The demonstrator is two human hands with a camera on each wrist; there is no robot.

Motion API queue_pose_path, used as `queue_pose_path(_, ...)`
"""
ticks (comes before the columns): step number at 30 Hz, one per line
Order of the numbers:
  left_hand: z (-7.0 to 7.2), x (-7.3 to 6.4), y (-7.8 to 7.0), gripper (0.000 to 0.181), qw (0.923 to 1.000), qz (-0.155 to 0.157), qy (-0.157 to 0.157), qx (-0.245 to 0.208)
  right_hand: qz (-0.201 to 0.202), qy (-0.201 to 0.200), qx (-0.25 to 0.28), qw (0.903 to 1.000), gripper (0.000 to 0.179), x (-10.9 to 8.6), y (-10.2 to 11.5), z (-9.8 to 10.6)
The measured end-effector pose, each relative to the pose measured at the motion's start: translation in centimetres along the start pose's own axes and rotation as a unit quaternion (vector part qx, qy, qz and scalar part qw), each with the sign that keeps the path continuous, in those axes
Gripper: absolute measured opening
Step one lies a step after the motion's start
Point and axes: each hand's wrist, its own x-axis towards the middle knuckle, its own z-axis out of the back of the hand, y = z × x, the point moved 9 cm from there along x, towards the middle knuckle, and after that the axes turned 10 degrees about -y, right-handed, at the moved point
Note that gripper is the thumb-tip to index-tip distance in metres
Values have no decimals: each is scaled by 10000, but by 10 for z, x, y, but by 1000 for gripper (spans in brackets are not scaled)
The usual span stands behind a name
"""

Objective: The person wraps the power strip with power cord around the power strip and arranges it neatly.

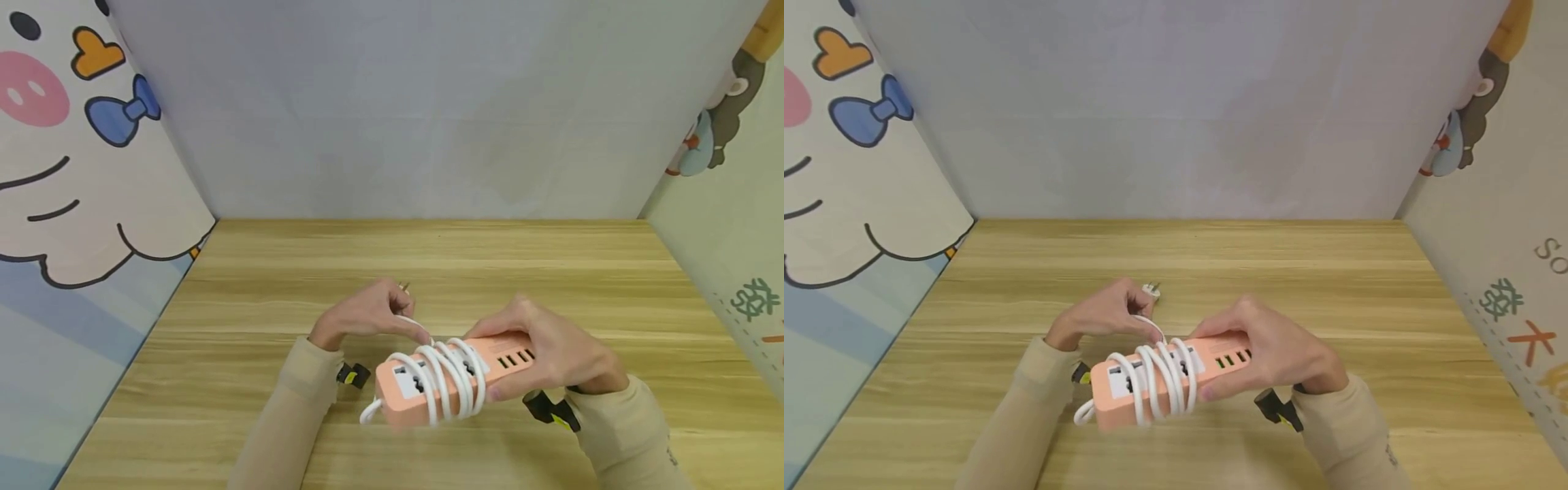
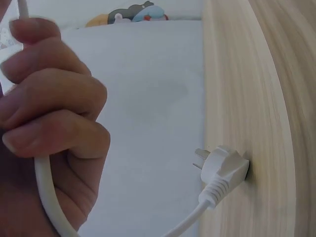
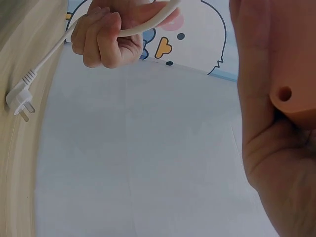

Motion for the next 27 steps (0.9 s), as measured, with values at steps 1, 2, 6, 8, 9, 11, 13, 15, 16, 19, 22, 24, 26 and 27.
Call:
queue_pose_path(1, 0, 0, 1, 51, 10000, 6, 32, 9, 52, 40, 37, 10000, 35, 0, 1, -1)
queue_pose_path(2, -1, 0, 1, 50, 10000, 18, 64, 8, 103, 91, 81, 9999, 35, 0, 2, -2)
queue_pose_path(6, -3, -1, 3, 53, 9998, 117, 118, 48, 146, 234, 311, 9991, 38, 0, 2, -6)
queue_pose_path(8, -3, -1, 3, 52, 9998, 173, 83, 109, 123, 281, 359, 9989, 39, -1, 1, -7)
queue_pose_path(9, -3, 0, 3, 52, 9996, 215, 47, 152, 103, 273, 316, 9991, 39, -1, 1, -7)
queue_pose_path(11, -2, 0, 4, 57, 9990, 335, -95, 282, 70, 277, 233, 9993, 38, -2, 0, -7)
queue_pose_path(13, 3, 0, 9, 62, 9964, 508, -403, 541, 179, 367, 176, 9990, 36, -2, 2, -9)
queue_pose_path(15, 13, 0, 14, 67, 9895, 664, -908, 903, 436, 545, 133, 9975, 36, -3, 8, -13)
queue_pose_path(16, 19, 0, 16, 69, 9847, 733, -1162, 1069, 542, 654, 145, 9963, 36, -3, 11, -16)
queue_pose_path(19, 34, -3, 19, 69, 9678, 804, -1879, 1470, 689, 921, 116, 9933, 37, -4, 16, -24)
queue_pose_path(22, 42, -2, 15, 64, 9599, 611, -2246, 1562, 593, 930, -62, 9939, 37, -3, 17, -26)
queue_pose_path(24, 46, -2, 11, 62, 9541, 430, -2459, 1653, 577, 898, -150, 9942, 36, -3, 16, -26)
queue_pose_path(26, 48, -1, 7, 61, 9484, 252, -2638, 1739, 583, 879, -188, 9942, 35, -3, 17, -25)
queue_pose_path(27, 49, -1, 5, 61, 9448, 156, -2730, 1806, 605, 879, -232, 9940, 35, -4, 17, -25)
